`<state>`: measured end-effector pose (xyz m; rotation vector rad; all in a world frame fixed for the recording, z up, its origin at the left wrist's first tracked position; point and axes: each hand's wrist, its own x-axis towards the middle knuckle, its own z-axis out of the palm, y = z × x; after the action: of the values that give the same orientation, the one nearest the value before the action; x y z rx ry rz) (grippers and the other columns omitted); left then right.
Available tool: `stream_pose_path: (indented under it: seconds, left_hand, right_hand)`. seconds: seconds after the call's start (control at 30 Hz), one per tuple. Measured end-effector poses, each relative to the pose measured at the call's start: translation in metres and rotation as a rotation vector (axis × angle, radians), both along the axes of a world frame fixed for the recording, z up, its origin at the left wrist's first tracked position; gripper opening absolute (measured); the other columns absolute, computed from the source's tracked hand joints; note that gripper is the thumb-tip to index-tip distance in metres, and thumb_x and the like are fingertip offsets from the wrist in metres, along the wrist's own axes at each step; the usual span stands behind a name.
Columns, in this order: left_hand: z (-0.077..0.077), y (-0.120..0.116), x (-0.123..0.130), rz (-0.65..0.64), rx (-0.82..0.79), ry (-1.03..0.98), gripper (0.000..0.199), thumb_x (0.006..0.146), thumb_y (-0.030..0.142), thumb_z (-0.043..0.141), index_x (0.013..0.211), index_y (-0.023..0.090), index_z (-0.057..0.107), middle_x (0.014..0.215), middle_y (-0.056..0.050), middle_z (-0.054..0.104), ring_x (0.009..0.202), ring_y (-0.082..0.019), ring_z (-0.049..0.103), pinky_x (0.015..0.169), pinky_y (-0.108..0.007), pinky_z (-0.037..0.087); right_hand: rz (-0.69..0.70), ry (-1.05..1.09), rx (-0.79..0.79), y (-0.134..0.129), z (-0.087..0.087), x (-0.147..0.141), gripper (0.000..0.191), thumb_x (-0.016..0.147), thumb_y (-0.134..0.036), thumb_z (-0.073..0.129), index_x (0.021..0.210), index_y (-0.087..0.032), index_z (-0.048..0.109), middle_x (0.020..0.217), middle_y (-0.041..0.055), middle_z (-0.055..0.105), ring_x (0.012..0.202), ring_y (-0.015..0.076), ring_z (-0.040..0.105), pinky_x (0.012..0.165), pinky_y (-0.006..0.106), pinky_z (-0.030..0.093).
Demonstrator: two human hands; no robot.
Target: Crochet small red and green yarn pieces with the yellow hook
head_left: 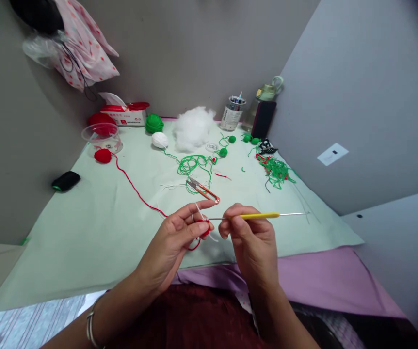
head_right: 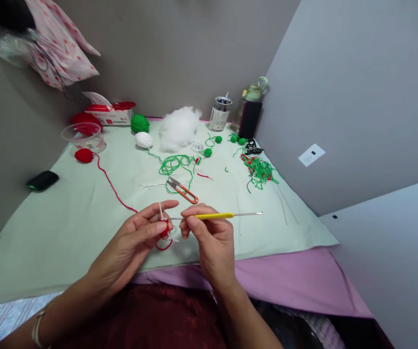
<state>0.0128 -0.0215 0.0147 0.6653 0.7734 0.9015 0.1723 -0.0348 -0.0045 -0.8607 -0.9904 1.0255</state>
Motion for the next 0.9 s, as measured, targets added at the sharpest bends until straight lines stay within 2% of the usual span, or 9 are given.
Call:
stream_pose_path:
  seconds: [0.17,0.27,0.4,0.47,0.67,0.8,0.9]
  left_hand:
    - [0.0,0.002,0.0,-0.006,0.015,-0.003,0.041,0.083,0.03,0.086,0.124,0.027,0.08,0.086,-0.001,0.072,0.08,-0.014,0.059,0.077,-0.028,0.041]
    - [0.0,0.001,0.0,0.003,0.008,0.005,0.041,0.083,0.029,0.087,0.123,0.027,0.08,0.086,-0.001,0.072,0.08,-0.014,0.058,0.078,-0.027,0.041]
    - [0.001,0.001,0.001,-0.028,0.016,0.01,0.042,0.082,0.029,0.086,0.124,0.028,0.08,0.087,-0.002,0.074,0.081,-0.015,0.06,0.076,-0.027,0.04]
    - [0.001,0.001,0.002,-0.035,0.024,0.007,0.041,0.083,0.029,0.085,0.124,0.028,0.08,0.085,-0.001,0.072,0.082,-0.015,0.06,0.076,-0.028,0.04]
    - [0.001,0.002,0.002,-0.048,0.024,-0.001,0.042,0.082,0.031,0.086,0.124,0.03,0.08,0.081,0.001,0.064,0.083,-0.016,0.06,0.079,-0.03,0.041]
    - [-0.001,0.002,0.001,-0.054,0.032,0.007,0.042,0.083,0.032,0.085,0.125,0.031,0.08,0.082,0.001,0.062,0.081,-0.015,0.057,0.078,-0.028,0.04]
    - [-0.001,0.002,0.0,-0.055,0.034,0.01,0.042,0.083,0.032,0.086,0.125,0.031,0.08,0.083,0.001,0.062,0.078,-0.013,0.053,0.074,-0.027,0.039]
  right_hand:
    - [0.102,0.021,0.056,0.0,0.006,0.001,0.016,0.097,-0.037,0.072,0.09,-0.023,0.079,0.074,0.0,0.066,0.065,0.0135,0.06,0.061,0.027,0.05]
    - [0.104,0.011,0.056,-0.002,0.006,0.002,0.019,0.098,-0.034,0.071,0.085,-0.022,0.077,0.077,0.0003,0.065,0.069,0.0134,0.059,0.067,0.028,0.051]
    - [0.098,-0.001,-0.03,-0.005,0.0,0.0,0.011,0.097,-0.034,0.074,0.099,-0.025,0.08,0.085,0.0009,0.071,0.076,0.0139,0.064,0.072,0.027,0.053]
    - [0.082,-0.019,-0.02,-0.006,-0.004,0.0,0.012,0.098,-0.034,0.074,0.102,-0.027,0.081,0.087,0.0013,0.073,0.076,0.0141,0.066,0.072,0.028,0.054]
    - [0.087,0.006,-0.02,-0.005,-0.006,0.002,0.011,0.097,-0.036,0.075,0.102,-0.028,0.081,0.075,-0.0006,0.074,0.066,0.0146,0.066,0.071,0.031,0.058]
    - [0.07,-0.001,-0.007,-0.004,-0.004,0.003,0.012,0.099,-0.035,0.073,0.102,-0.027,0.082,0.077,-0.0007,0.073,0.069,0.0121,0.066,0.068,0.026,0.054]
    - [0.118,0.049,-0.007,-0.003,0.0,0.004,0.01,0.098,-0.034,0.075,0.098,-0.026,0.081,0.075,-0.0018,0.07,0.067,0.0106,0.062,0.065,0.024,0.05]
